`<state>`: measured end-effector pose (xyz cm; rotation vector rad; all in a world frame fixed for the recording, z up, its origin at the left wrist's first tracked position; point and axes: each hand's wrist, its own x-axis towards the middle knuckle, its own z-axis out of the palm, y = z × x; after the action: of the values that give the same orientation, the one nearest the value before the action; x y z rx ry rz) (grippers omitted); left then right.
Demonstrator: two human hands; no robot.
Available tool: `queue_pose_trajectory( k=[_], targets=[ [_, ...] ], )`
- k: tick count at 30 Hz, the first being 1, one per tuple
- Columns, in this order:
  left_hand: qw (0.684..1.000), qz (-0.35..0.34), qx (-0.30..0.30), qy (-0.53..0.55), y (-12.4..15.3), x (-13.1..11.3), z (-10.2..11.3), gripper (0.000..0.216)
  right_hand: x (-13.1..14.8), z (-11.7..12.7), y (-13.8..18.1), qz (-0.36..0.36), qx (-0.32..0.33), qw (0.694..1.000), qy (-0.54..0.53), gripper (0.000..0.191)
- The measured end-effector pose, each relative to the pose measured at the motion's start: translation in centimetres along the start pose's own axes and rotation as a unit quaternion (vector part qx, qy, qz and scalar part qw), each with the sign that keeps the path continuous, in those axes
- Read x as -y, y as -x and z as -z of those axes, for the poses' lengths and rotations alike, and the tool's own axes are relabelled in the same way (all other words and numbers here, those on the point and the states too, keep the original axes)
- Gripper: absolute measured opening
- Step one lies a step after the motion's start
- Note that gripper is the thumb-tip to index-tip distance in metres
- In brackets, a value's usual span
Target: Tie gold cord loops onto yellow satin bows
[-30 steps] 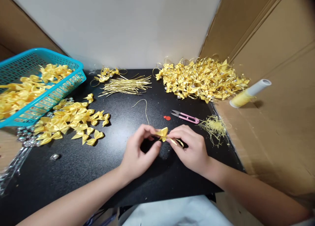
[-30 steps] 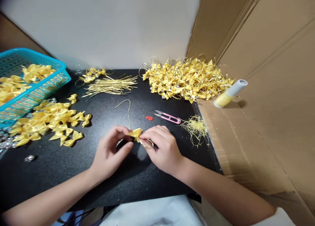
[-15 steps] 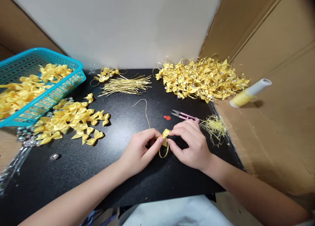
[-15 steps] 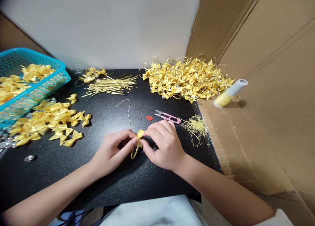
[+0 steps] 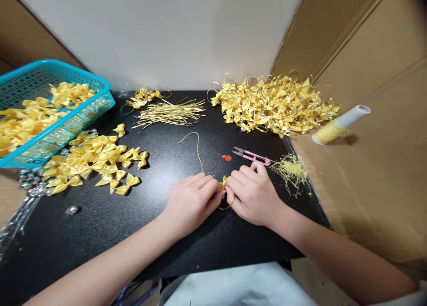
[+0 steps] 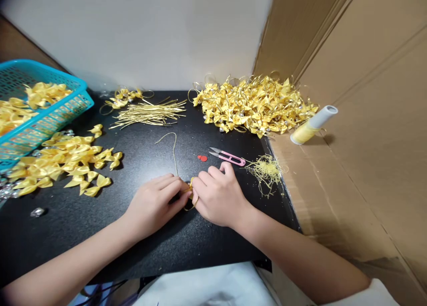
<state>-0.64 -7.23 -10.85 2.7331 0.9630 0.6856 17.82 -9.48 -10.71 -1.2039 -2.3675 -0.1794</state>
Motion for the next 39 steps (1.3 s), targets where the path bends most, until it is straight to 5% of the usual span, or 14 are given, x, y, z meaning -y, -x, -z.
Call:
queue_pose_trajectory(
  k=[5, 12, 16, 21, 24, 25, 35, 39],
  targets=[
    [0.997, 0.023, 0.03, 0.064, -0.2, -0.2, 0.4, 0.018, -0.2, -0.5, 0.3, -0.027, 0.012, 0.992, -0.123, 0.024],
    [0.949, 0.089, 0.117, 0.279, -0.2, -0.1, 2.2, 0.02, -0.4, -0.2, 0.1, -0.101, 0.066, 0.901, -0.417, 0.027],
    [0.934, 0.107, 0.128, 0.317, -0.2, 0.0, 2.5, 0.021, -0.6, 0.0, 0.0, -0.101, 0.062, 0.891, -0.439, 0.026],
    [0.912, 0.155, 0.129, 0.357, -0.1, 0.1, 2.3, 0.025, -0.9, 0.4, 0.1, -0.071, 0.032, 0.918, -0.388, 0.021],
    [0.895, 0.185, 0.129, 0.384, 0.1, 0.2, 2.0, 0.029, -1.4, 0.8, 0.2, -0.096, -0.017, 0.924, -0.369, 0.001],
    [0.893, 0.19, 0.13, 0.387, 0.2, 0.2, 2.0, 0.029, -1.5, 0.9, 0.2, -0.112, -0.028, 0.922, -0.37, 0.008],
    [0.93, 0.143, 0.113, 0.32, 0.0, 0.3, 1.8, 0.023, -0.6, 0.1, 0.1, -0.256, 0.065, 0.823, -0.503, 0.018],
    [0.949, 0.103, 0.086, 0.285, -0.1, 0.3, 2.0, 0.022, -0.6, 0.1, 0.4, -0.246, 0.043, 0.827, -0.503, 0.017]
  ],
)
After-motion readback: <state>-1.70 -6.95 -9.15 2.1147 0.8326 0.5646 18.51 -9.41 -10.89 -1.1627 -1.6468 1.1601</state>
